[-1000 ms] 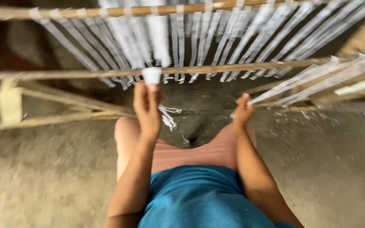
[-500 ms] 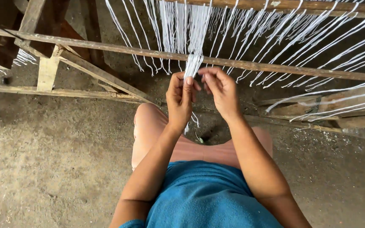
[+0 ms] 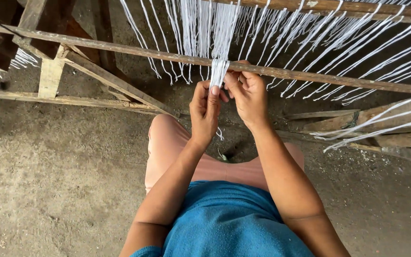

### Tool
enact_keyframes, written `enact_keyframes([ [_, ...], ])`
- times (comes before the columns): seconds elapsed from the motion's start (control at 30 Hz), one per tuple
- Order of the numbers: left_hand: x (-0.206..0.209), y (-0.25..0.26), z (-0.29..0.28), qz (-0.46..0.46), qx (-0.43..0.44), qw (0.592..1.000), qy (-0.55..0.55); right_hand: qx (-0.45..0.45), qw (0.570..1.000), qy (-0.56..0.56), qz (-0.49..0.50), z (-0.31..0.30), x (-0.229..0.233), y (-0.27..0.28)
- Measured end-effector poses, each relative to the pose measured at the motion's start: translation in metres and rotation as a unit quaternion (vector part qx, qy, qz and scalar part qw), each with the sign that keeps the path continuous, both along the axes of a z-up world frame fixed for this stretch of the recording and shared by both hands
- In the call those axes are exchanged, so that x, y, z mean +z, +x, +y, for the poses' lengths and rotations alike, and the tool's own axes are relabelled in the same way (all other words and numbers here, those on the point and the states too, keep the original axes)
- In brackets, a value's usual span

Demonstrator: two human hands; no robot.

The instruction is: The person is tying bundles of white threads onto the horizontal bars of a wooden weaving loom.

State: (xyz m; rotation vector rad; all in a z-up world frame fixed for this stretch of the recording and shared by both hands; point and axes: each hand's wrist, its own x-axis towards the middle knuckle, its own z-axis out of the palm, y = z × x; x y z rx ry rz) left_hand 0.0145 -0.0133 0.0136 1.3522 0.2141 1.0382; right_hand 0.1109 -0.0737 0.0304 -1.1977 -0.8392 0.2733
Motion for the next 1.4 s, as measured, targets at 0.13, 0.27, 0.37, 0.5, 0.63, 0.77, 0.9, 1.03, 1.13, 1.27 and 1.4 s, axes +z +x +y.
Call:
enact_keyframes([
  [0.13, -0.004, 0.000, 0.002, 0.002, 0.004, 1.000, -0.003, -0.020, 0.999, 0.022, -0.030, 0.000, 0.014, 0.009],
  [0.27, -0.005, 0.000, 0.005, 0.007, 0.008, 1.000, 0.000, -0.001, 1.000, 0.020, 0.004, -0.003, 0.010, 0.010],
  [0.37, -0.006, 0.002, 0.003, 0.008, 0.006, 1.000, 0.001, 0.001, 1.000, 0.009, -0.013, 0.002, 0.022, -0.003],
  [0.5, -0.007, 0.000, 0.003, 0.007, 0.013, 1.000, -0.004, -0.022, 0.999, 0.026, -0.042, 0.006, 0.012, 0.006],
  [0.63, -0.004, -0.001, 0.005, 0.014, 0.024, 1.000, 0.004, -0.054, 0.997, 0.031, -0.039, -0.001, 0.009, 0.007],
  [0.77, -0.013, 0.004, 0.005, 0.011, 0.026, 1.000, 0.013, -0.054, 0.997, 0.055, -0.012, -0.009, 0.009, 0.008],
  [0.9, -0.025, 0.008, 0.013, 0.016, 0.030, 0.999, 0.026, 0.002, 0.974, 0.141, 0.180, -0.027, -0.020, 0.017],
  [1.03, -0.014, -0.003, 0.010, 0.033, 0.011, 0.998, 0.054, 0.038, 0.958, 0.171, 0.228, -0.033, -0.016, 0.008],
  [1.13, -0.022, -0.006, 0.012, 0.068, 0.001, 0.993, 0.091, 0.052, 0.964, 0.153, 0.210, -0.034, -0.023, 0.011],
  [1.27, -0.021, -0.010, 0.007, 0.091, -0.023, 0.990, 0.105, 0.050, 0.981, 0.119, 0.143, -0.029, -0.023, 0.006],
  [1.4, -0.011, -0.016, 0.002, 0.110, -0.036, 0.989, 0.088, 0.056, 0.997, 0.011, 0.045, -0.030, -0.007, -0.014],
])
